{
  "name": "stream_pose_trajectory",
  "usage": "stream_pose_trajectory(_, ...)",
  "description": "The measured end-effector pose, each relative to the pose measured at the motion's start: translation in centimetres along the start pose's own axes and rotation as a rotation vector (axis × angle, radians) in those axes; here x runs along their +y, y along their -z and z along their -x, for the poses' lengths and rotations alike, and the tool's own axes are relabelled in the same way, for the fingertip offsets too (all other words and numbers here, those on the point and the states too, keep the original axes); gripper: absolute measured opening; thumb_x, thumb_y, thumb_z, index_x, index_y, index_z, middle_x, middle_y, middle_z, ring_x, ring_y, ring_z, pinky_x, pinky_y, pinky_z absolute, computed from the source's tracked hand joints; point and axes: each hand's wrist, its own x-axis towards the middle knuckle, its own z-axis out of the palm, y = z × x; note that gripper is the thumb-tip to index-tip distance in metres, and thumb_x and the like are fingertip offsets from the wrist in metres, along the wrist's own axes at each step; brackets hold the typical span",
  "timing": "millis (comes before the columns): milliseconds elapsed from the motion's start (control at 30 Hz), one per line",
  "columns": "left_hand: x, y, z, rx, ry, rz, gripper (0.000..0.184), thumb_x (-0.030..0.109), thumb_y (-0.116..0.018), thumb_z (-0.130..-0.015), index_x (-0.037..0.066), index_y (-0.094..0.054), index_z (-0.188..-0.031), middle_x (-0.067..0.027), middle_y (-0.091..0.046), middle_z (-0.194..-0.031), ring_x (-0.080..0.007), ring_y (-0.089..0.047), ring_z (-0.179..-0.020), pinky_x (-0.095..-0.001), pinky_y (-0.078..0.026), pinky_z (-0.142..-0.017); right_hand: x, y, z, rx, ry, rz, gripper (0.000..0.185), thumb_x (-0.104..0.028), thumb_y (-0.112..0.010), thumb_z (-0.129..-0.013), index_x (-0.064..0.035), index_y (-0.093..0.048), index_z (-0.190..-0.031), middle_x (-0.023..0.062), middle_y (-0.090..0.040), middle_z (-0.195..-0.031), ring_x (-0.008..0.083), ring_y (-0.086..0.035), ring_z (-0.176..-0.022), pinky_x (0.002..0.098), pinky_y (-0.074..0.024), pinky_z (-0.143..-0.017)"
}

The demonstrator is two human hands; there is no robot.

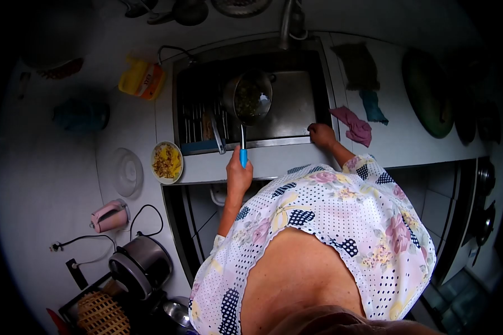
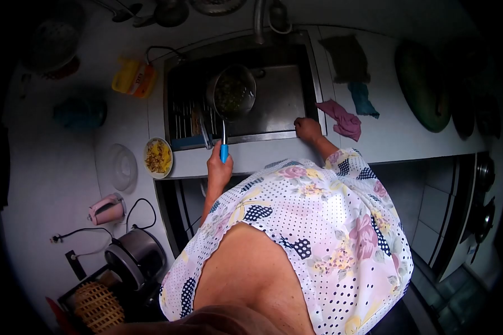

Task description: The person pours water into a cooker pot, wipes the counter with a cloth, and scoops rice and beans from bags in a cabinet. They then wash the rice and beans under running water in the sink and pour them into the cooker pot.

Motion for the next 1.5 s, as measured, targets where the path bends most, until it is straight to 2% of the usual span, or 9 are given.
stream_pose_trajectory(133, 0.3, 0.2, -0.1, 0.001, -0.004, 0.008, 0.049, 0.007, -0.056, -0.077, -0.003, -0.045, -0.123, -0.0262, -0.060, -0.092, -0.0340, -0.063, -0.081, -0.0369, -0.048, -0.070, -0.1, 0.1, 0.1, 0.004, -0.005, -0.002, 0.025, -0.022, -0.047, -0.077, -0.0128, -0.066, -0.091, 0.0132, -0.064, -0.090, 0.0322, -0.061, -0.085, 0.0422, -0.0482, -0.076)
stream_pose_trajectory(233, 1.1, 0.8, -0.2, -0.046, 0.045, 0.033, 0.050, 0.001, -0.055, -0.075, -0.007, -0.042, -0.123, -0.0304, -0.055, -0.104, -0.0442, -0.055, -0.093, -0.0431, -0.046, -0.079, -0.2, 0.0, 0.1, -0.010, -0.024, 0.002, 0.025, -0.022, -0.047, -0.077, -0.0127, -0.066, -0.090, 0.0134, -0.064, -0.089, 0.0324, -0.061, -0.085, 0.0422, -0.0484, -0.076)
stream_pose_trajectory(333, 0.6, 0.8, -0.4, -0.045, 0.040, 0.025, 0.050, 0.001, -0.054, -0.075, -0.007, -0.042, -0.123, -0.0304, -0.055, -0.106, -0.0443, -0.055, -0.095, -0.0438, -0.045, -0.081, -0.7, 0.6, 0.4, -0.037, -0.032, 0.013, 0.025, -0.023, -0.048, -0.080, -0.0129, -0.066, -0.094, 0.0132, -0.064, -0.092, 0.0324, -0.060, -0.086, 0.0407, -0.0481, -0.077)
stream_pose_trajectory(433, -0.2, 0.4, -0.5, 0.022, -0.036, -0.045, 0.049, 0.006, -0.056, -0.076, -0.004, -0.045, -0.123, -0.0274, -0.059, -0.098, -0.0393, -0.060, -0.088, -0.0395, -0.048, -0.075, -0.5, 0.4, 0.3, -0.043, -0.027, 0.016, 0.025, -0.022, -0.048, -0.080, -0.0128, -0.066, -0.094, 0.0135, -0.064, -0.092, 0.0325, -0.060, -0.086, 0.0406, -0.0482, -0.077)
stream_pose_trajectory(733, 0.1, 0.8, -1.2, 0.011, -0.008, -0.060, 0.049, 0.005, -0.056, -0.077, -0.005, -0.044, -0.123, -0.0288, -0.056, -0.108, -0.0414, -0.058, -0.097, -0.0400, -0.046, -0.082, -1.3, 0.9, 0.6, -0.030, -0.018, 0.010, 0.024, -0.022, -0.049, -0.080, -0.0126, -0.066, -0.093, 0.0134, -0.064, -0.091, 0.0326, -0.061, -0.085, 0.0406, -0.0484, -0.076)
stream_pose_trajectory(1133, 0.0, 0.1, -1.6, 0.027, 0.020, -0.059, 0.048, 0.000, -0.053, -0.076, -0.007, -0.042, -0.123, -0.0296, -0.054, -0.108, -0.0436, -0.053, -0.098, -0.0436, -0.043, -0.084, -1.2, 0.2, 0.7, 0.009, 0.018, 0.004, 0.022, -0.019, -0.048, -0.078, -0.0102, -0.065, -0.090, 0.0141, -0.063, -0.090, 0.0328, -0.060, -0.085, 0.0430, -0.0477, -0.075)
stream_pose_trajectory(1333, -0.2, -0.6, -1.4, 0.135, -0.035, -0.123, 0.047, 0.003, -0.055, -0.077, -0.006, -0.045, -0.122, -0.0283, -0.057, -0.105, -0.0407, -0.058, -0.095, -0.0402, -0.046, -0.081, -1.3, -0.3, 0.6, 0.059, 0.091, -0.063, 0.023, -0.013, -0.049, -0.078, -0.0072, -0.063, -0.095, 0.0151, -0.062, -0.095, 0.0328, -0.059, -0.088, 0.0416, -0.0472, -0.078)
stream_pose_trajectory(1433, 0.1, -1.2, -1.1, 0.191, -0.012, -0.121, 0.046, 0.002, -0.055, -0.077, -0.006, -0.045, -0.121, -0.0289, -0.057, -0.104, -0.0422, -0.057, -0.096, -0.0405, -0.045, -0.083, -0.6, -0.8, 0.2, 0.177, 0.214, -0.247, 0.026, -0.007, -0.048, -0.077, -0.0053, -0.062, -0.099, 0.0159, -0.061, -0.100, 0.0328, -0.059, -0.090, 0.0400, -0.0468, -0.082)
stream_pose_trajectory(1500, -0.6, -1.9, -0.9, 0.285, -0.125, -0.209, 0.047, 0.002, -0.056, -0.077, -0.006, -0.044, -0.122, -0.0249, -0.060, -0.094, -0.0370, -0.061, -0.085, -0.0383, -0.049, -0.073, -2.0, 1.2, 1.0, 0.231, 0.285, -0.266, 0.027, -0.004, -0.047, -0.077, -0.0046, -0.061, -0.101, 0.0162, -0.060, -0.102, 0.0329, -0.059, -0.091, 0.0392, -0.0466, -0.083)
